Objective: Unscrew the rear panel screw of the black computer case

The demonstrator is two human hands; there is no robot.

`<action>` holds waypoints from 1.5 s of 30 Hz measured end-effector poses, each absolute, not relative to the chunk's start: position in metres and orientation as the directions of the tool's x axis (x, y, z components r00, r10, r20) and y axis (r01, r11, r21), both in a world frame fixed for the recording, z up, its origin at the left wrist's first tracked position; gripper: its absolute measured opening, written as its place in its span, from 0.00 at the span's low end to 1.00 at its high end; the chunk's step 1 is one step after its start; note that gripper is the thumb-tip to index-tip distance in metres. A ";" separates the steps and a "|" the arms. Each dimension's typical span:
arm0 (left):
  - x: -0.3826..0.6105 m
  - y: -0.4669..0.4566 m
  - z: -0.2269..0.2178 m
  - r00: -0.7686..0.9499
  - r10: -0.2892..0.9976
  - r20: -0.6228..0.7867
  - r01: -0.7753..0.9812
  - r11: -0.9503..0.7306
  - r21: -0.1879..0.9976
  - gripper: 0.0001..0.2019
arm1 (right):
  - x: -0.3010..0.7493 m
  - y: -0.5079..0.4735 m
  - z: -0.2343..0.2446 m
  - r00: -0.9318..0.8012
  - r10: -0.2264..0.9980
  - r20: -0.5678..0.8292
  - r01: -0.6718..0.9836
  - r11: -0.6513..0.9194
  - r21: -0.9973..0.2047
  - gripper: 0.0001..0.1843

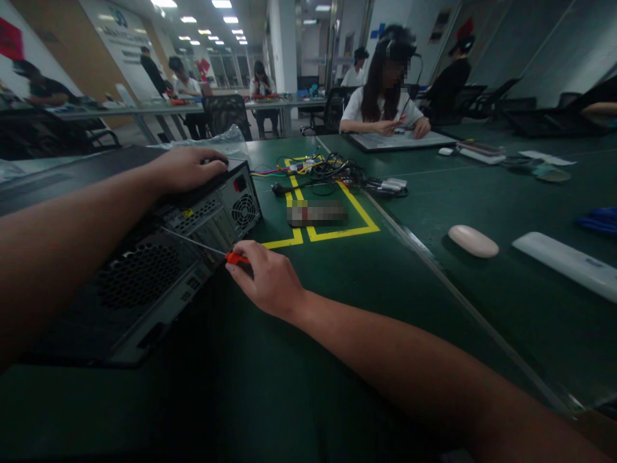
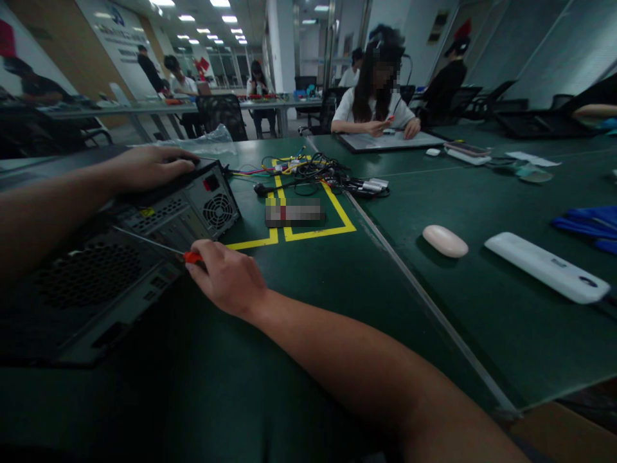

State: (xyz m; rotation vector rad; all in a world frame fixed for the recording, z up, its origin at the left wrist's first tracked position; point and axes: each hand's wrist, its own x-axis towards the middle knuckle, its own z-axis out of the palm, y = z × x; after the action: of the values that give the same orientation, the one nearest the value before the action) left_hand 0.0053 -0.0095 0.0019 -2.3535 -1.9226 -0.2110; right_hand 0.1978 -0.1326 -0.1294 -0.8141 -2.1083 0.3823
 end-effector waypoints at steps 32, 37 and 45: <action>0.007 -0.011 0.003 0.209 0.961 0.179 0.974 -0.220 0.043 0.31 | 0.198 -0.133 -0.129 -0.429 0.678 0.597 0.440 0.734 -0.517 0.18; 0.004 -0.008 0.001 0.218 0.959 0.182 0.972 -0.229 0.042 0.31 | 0.198 -0.134 -0.127 -0.430 0.686 0.587 0.452 0.727 -0.518 0.19; 0.003 -0.007 0.001 0.212 0.960 0.182 0.974 -0.222 0.035 0.30 | 0.196 -0.132 -0.128 -0.443 0.692 0.571 0.431 0.722 -0.541 0.19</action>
State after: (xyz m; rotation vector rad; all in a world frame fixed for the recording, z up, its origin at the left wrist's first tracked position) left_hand 0.0029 -0.0070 0.0006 -2.3765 -1.9029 -0.2524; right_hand 0.1959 -0.1315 -0.1284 -0.8489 -2.1036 0.4035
